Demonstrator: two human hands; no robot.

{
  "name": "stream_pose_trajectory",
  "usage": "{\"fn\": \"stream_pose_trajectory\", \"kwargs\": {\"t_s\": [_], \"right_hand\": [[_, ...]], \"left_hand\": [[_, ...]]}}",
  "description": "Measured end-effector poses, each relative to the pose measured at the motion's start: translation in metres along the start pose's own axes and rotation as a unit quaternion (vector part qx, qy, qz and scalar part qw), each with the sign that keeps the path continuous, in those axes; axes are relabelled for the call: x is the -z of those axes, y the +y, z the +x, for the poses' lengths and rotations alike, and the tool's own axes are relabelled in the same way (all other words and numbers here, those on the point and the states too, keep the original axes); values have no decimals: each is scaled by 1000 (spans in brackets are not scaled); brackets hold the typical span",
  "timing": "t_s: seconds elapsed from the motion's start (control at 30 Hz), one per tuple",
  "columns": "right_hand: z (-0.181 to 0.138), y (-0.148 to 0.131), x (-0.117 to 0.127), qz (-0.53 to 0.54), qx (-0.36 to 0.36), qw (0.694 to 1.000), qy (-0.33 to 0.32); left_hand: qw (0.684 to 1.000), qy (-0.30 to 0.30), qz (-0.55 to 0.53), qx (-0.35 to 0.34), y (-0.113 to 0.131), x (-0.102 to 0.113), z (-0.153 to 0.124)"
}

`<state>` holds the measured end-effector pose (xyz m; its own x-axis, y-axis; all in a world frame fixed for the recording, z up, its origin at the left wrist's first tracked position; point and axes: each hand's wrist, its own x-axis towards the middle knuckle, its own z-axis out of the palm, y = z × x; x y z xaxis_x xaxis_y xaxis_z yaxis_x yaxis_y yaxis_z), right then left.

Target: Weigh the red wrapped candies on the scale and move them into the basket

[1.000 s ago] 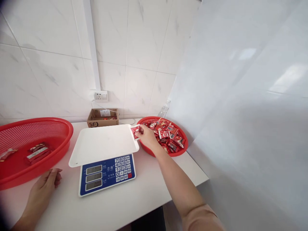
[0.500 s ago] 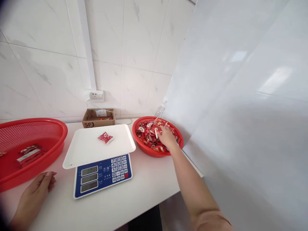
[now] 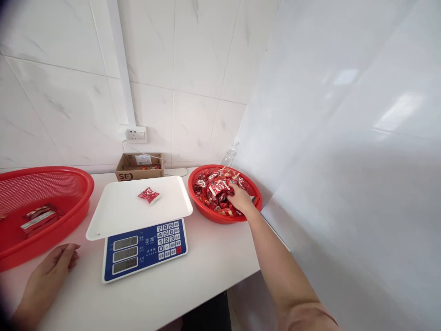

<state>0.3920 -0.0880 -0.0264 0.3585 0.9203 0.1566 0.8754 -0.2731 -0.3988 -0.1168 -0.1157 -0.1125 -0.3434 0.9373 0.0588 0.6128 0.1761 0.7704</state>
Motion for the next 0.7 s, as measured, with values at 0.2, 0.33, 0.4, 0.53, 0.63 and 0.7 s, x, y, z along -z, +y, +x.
{"fn": "stream_pose_trajectory", "kwargs": {"t_s": [0.2,0.33,0.4,0.53,0.63,0.7], "right_hand": [[2,-10,10,137,21,990,38],[-8,-25,13,-24,59,998,-9],[-14,-32,8,-107,100,989,-21],[-19,-41,-3,-167,137,976,-16],[-20,-44,-6,-160,131,978,-3],[-22,-46,-8,-154,157,975,-13]], "left_hand": [[998,-45,-17,36,-10,-1,4],[998,-50,-25,35,-14,-5,7],[998,-50,-25,36,-14,-5,7],[998,-44,-20,33,-13,-4,6],[999,-42,-17,24,-8,-3,3],[999,-39,-13,17,-4,-1,1]]}}
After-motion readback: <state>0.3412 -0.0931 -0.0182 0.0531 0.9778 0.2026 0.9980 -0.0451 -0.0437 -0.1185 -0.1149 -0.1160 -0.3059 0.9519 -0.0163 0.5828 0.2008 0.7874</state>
